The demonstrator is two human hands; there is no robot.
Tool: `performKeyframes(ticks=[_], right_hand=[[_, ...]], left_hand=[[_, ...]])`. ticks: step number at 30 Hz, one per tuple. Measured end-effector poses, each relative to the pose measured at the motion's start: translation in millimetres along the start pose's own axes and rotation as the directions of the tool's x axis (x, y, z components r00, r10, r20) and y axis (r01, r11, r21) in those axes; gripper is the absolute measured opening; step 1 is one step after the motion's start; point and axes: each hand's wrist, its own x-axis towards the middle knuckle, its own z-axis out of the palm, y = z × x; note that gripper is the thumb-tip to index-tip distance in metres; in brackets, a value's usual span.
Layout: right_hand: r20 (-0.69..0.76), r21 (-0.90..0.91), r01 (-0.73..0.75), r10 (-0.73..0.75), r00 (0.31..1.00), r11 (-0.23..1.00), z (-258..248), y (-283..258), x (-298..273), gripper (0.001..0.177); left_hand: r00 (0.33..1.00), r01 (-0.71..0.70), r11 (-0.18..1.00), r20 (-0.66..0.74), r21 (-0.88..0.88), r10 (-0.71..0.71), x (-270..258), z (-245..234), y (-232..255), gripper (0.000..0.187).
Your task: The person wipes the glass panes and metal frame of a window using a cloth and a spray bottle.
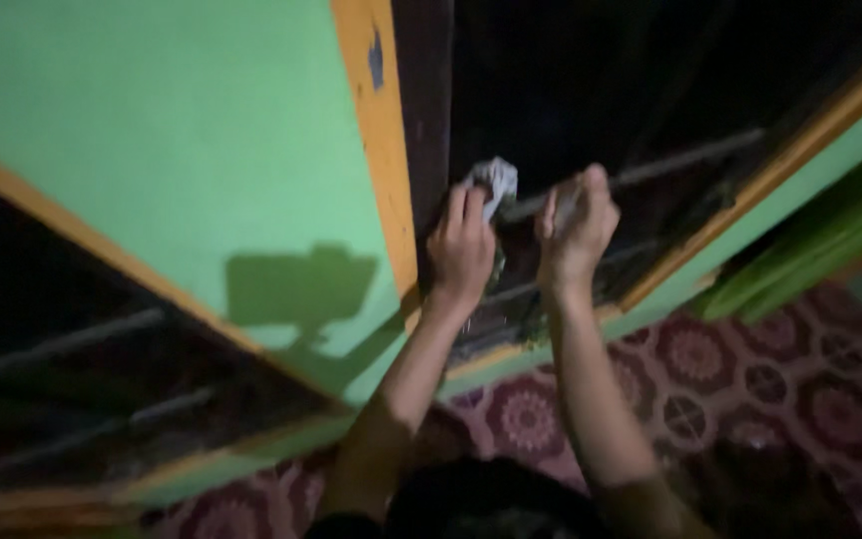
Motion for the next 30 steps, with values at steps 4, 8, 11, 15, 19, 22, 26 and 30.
performKeyframes(ticks=[4,8,11,15,19,22,26,30], right_hand=[[-0.106,-0.035,-0.086,0.082,0.991,0.996,2,4,-5,0.045],[-0.012,-0.014,-0.012,0.012,1.000,1.000,6,10,-14,0.050],[0.001,-0.029,0.003,-0.003,1.000,1.000,9,9,-23,0.051],[-0.089,-0.040,-0.002,-0.002,0.996,0.999,6,5,-23,0.049],[-0.145,-0.035,-0.052,0.046,0.988,0.998,-7,-1,-21,0.043],[-0.244,0.005,-0.052,0.052,0.968,0.999,-15,-2,-21,0.039],[-0.261,0.179,-0.057,0.103,0.960,0.982,-26,-2,-6,0.038],[-0.241,0.161,-0.083,0.121,0.963,0.983,-37,0,8,0.042]], left_hand=[[0.999,-0.006,0.999,-0.048,-0.037,0.004,2,5,0,0.022],[0.999,0.019,0.997,-0.033,-0.069,-0.021,2,12,-9,0.022],[0.999,0.027,0.998,-0.032,-0.064,-0.029,-5,10,-9,0.022],[0.999,0.049,0.998,-0.019,-0.032,-0.049,-4,4,-6,0.023],[0.999,0.037,0.996,0.004,-0.075,-0.036,1,4,-7,0.022],[1.000,0.019,0.999,-0.020,-0.047,-0.020,3,4,-7,0.019],[0.989,-0.021,1.000,-0.143,0.003,0.021,21,4,4,0.015],[0.977,-0.021,0.998,-0.215,-0.060,0.008,41,9,18,0.014]])
